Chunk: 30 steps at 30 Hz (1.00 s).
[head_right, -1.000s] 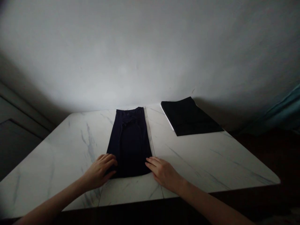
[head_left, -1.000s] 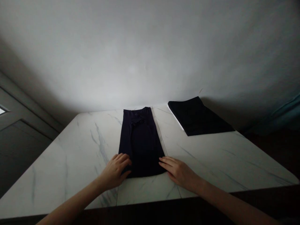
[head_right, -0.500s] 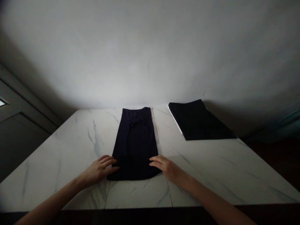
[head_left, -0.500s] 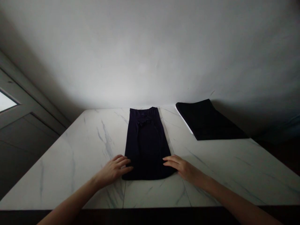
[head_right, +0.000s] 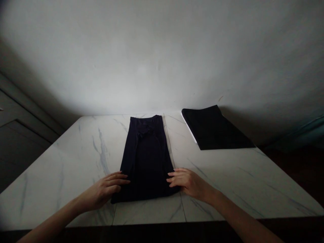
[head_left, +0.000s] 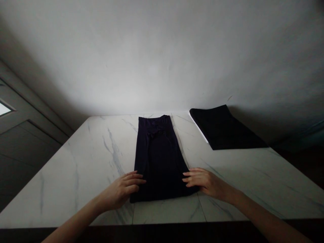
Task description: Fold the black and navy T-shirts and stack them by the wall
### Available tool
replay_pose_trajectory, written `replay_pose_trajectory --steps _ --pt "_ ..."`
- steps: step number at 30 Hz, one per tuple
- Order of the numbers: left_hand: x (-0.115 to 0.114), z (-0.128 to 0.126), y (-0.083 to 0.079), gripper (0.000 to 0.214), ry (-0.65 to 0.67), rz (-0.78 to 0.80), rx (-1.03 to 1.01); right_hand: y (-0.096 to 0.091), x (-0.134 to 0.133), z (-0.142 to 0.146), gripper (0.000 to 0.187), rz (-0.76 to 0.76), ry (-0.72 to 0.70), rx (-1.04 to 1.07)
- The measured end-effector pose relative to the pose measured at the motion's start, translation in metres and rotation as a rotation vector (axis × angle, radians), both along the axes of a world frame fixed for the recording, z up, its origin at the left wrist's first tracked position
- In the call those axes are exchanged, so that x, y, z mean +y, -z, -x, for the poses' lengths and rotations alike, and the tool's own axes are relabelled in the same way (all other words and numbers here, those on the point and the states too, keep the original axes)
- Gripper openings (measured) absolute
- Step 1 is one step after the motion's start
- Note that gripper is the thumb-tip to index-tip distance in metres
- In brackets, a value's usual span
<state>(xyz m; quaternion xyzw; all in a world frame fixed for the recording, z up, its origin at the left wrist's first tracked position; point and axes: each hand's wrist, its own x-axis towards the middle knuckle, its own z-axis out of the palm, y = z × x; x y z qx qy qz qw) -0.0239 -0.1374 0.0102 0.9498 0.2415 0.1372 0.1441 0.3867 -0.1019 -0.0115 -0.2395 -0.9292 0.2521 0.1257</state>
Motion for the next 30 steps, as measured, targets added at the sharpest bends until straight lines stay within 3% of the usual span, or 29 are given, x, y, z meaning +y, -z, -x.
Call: replay_pose_trajectory --steps 6,10,15,20,26,30 --pt "-0.032 -0.010 -0.002 0.030 0.053 0.072 0.014 0.001 -0.036 -0.007 0.053 0.029 -0.013 -0.017" --pt "-0.038 -0.011 0.005 0.050 0.048 0.068 0.096 0.005 -0.048 -0.007 0.048 0.056 0.000 0.001" --pt "-0.034 -0.009 0.013 0.038 0.028 0.059 0.029 0.006 -0.044 0.000 0.059 0.067 0.012 -0.054" --pt "-0.034 -0.010 0.003 0.021 0.050 0.106 -0.019 0.007 -0.034 0.002 0.046 0.067 -0.066 -0.054" --pt "-0.037 -0.009 -0.006 0.024 0.089 0.117 0.011 0.006 -0.036 -0.001 0.051 0.078 -0.078 -0.046" --pt "-0.037 -0.008 -0.007 0.041 0.006 0.091 0.079 0.003 -0.041 0.001 0.051 0.039 -0.078 -0.040"
